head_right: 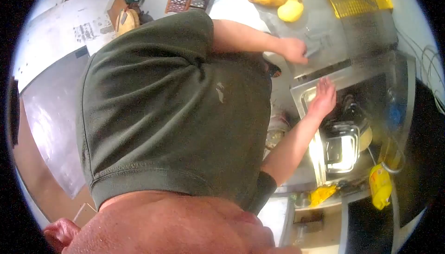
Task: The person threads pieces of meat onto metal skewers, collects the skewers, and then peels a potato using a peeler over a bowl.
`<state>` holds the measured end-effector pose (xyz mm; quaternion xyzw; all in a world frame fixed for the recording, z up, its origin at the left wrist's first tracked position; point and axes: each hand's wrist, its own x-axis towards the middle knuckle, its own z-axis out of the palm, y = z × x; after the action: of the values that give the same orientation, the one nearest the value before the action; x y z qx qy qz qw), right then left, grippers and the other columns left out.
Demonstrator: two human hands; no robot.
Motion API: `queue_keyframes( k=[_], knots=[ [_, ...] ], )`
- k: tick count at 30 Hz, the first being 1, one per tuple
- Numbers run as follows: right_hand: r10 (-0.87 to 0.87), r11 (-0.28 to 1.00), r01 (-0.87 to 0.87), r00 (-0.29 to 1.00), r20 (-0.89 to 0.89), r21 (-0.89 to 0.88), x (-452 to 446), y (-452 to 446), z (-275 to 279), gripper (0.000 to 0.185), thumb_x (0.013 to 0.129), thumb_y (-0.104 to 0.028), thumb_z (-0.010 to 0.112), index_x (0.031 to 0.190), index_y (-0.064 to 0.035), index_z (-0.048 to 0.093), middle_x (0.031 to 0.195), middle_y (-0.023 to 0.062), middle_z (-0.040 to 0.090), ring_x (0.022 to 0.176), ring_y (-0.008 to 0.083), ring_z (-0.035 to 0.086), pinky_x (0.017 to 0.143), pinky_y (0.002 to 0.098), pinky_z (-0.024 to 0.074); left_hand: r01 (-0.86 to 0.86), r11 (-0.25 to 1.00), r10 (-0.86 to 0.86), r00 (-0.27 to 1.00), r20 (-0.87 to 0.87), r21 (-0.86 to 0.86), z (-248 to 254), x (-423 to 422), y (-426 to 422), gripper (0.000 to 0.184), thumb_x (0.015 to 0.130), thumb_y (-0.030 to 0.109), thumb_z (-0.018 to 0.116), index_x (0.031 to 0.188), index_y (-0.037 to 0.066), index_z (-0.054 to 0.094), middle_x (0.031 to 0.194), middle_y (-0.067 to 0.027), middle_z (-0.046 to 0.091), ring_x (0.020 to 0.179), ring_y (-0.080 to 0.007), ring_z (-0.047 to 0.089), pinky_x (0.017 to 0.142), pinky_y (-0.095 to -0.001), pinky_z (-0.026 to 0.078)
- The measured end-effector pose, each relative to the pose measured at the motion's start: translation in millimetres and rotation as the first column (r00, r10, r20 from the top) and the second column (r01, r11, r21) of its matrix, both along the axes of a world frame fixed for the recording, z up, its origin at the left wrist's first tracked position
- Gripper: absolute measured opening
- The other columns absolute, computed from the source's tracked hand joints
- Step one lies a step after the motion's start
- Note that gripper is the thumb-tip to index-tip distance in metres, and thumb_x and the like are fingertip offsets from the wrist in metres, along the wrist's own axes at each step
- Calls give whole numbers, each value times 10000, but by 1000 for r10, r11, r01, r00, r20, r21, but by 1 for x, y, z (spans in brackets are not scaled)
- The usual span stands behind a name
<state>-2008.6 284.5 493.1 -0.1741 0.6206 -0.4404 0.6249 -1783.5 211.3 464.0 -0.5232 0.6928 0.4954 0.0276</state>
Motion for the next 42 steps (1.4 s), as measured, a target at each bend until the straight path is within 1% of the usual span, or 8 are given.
queue_keyframes(
  k=[3, 5, 7, 12, 16, 19, 33, 42],
  knots=[
    [409, 844, -519, 459, -789, 136, 11, -4, 3, 481, 850, -198, 628, 1286, -60, 480, 1306, 111, 492, 1210, 279, 455, 1017, 439, 344, -66, 984, 91, 984, -151, 163, 26, -4, 12, 474, 764, 472, 550, 873, 37, 702, 851, -163, 677, 819, -302, 640, 771, -408, 501],
    [173, 646, -731, -139, -975, 219, 43, -4, 46, 526, 799, -176, 654, 1292, -99, 488, 1310, 104, 487, 1205, 293, 457, 1015, 448, 340, -101, 952, 164, 965, -204, 290, 45, -10, 20, 438, 727, 437, 613, 869, 34, 707, 864, -160, 682, 821, -268, 646, 749, -387, 505],
    [19, 545, -814, -230, -973, 203, 51, -8, 48, 514, 742, -154, 664, 1234, -107, 525, 1299, 98, 493, 1197, 311, 456, 1010, 466, 337, -74, 904, 199, 944, -262, 422, 65, -14, 23, 442, 708, 420, 644, 865, 10, 695, 824, -135, 675, 783, -241, 631, 676, -363, 497],
    [-35, 464, -884, -83, -996, 58, 46, -8, 42, 125, 801, -176, 628, 866, -70, 637, 1069, 49, 639, 1071, 256, 549, 970, 445, 370, 106, 962, 25, 882, -470, 251, 75, -4, 31, 450, 778, 431, 617, 887, -5, 643, 790, -148, 652, 750, -283, 617, 687, -387, 486],
    [204, 610, -778, -29, -978, 150, 28, -6, 42, 183, 882, -201, 596, 915, -32, 658, 983, 115, 667, 965, 286, 599, 926, 398, 410, -96, 909, 48, 991, -128, -405, 82, 80, 9, 468, 781, 436, 653, 1034, 47, 594, 999, -160, 607, 954, -322, 586, 795, -436, 465],
    [149, 914, -399, 491, -859, -69, 15, 17, 39, 237, 896, -207, 588, 971, 7, 655, 1002, 148, 664, 930, 287, 617, 857, 374, 459, -88, 698, 260, 956, 136, -710, 73, 158, -21, 545, 734, 431, 707, 1108, 65, 558, 1182, -156, 525, 1111, -342, 509, 895, -461, 428],
    [-242, 902, 428, 597, -765, 49, 35, 116, 108, 501, 973, -354, 362, 1177, 55, 568, 1153, 207, 597, 1079, 309, 575, 935, 364, 457, -378, 923, 382, 881, -280, 71, -28, 230, -35, 522, 680, 323, 731, 1078, 19, 583, 934, -120, 654, 833, -231, 641, 712, -346, 536],
    [-529, 820, 568, 707, -468, -69, -39, 176, 38, 474, 953, -425, 396, 1052, 3, 573, 1021, 150, 587, 942, 271, 556, 845, 389, 445, -60, 533, 775, 434, -458, 844, 37, 129, 59, 449, 868, 405, 612, 1185, 95, 539, 1021, -29, 654, 855, -153, 649, 758, -316, 539]
  ],
)
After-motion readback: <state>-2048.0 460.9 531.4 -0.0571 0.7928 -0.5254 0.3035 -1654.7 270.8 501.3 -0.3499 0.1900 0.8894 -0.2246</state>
